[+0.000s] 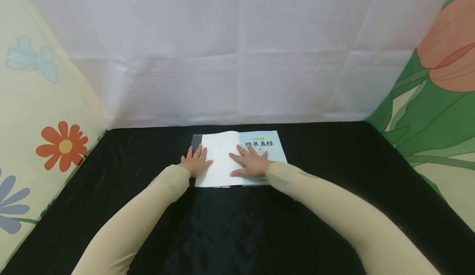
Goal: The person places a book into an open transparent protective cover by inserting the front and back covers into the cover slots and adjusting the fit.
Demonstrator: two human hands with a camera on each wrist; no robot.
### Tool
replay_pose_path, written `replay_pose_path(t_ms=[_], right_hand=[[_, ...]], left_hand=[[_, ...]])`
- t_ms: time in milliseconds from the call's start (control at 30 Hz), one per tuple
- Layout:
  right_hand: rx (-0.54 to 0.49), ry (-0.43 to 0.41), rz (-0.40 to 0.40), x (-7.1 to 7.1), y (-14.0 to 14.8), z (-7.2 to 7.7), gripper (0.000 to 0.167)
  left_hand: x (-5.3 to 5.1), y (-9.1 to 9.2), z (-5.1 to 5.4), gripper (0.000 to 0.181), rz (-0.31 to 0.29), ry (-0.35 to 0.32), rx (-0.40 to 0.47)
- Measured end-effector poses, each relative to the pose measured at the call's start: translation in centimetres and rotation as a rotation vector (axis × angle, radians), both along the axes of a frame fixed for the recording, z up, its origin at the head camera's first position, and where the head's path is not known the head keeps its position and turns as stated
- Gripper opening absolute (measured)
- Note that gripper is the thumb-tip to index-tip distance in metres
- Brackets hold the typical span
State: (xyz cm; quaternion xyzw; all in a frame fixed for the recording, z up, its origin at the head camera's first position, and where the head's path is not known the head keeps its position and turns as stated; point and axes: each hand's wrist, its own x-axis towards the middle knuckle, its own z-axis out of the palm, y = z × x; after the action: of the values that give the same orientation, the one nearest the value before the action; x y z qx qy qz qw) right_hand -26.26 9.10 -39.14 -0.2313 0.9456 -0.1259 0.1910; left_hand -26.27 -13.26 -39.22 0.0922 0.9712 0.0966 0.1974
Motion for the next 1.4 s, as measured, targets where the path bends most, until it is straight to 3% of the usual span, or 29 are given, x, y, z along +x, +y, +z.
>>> replay_pose_path(t_ms=[133,367,800,1400], right_hand=[[0.025,0.019,0.009,0.1,-0.3,-0.5,0.078],[0.058,0.025,0.013,0.1,-0.5,-0.1,0.077],[0.071,0.028,0.015,0.2,-0.9,0.1,0.077],[0.061,0.039,0.013,0.2,-1.1,-0.2,0.077]], left_hand=[[-0.1,0.0,-0.3,0.067,-0.006,-0.002,-0.007],[-0.1,0.1,0.1,0.067,0.003,-0.009,-0.013],[0.1,0.0,0.7,0.067,0.012,-0.029,-0.003],[0.1,0.0,0.5,0.067,0.0,-0.024,0.001]])
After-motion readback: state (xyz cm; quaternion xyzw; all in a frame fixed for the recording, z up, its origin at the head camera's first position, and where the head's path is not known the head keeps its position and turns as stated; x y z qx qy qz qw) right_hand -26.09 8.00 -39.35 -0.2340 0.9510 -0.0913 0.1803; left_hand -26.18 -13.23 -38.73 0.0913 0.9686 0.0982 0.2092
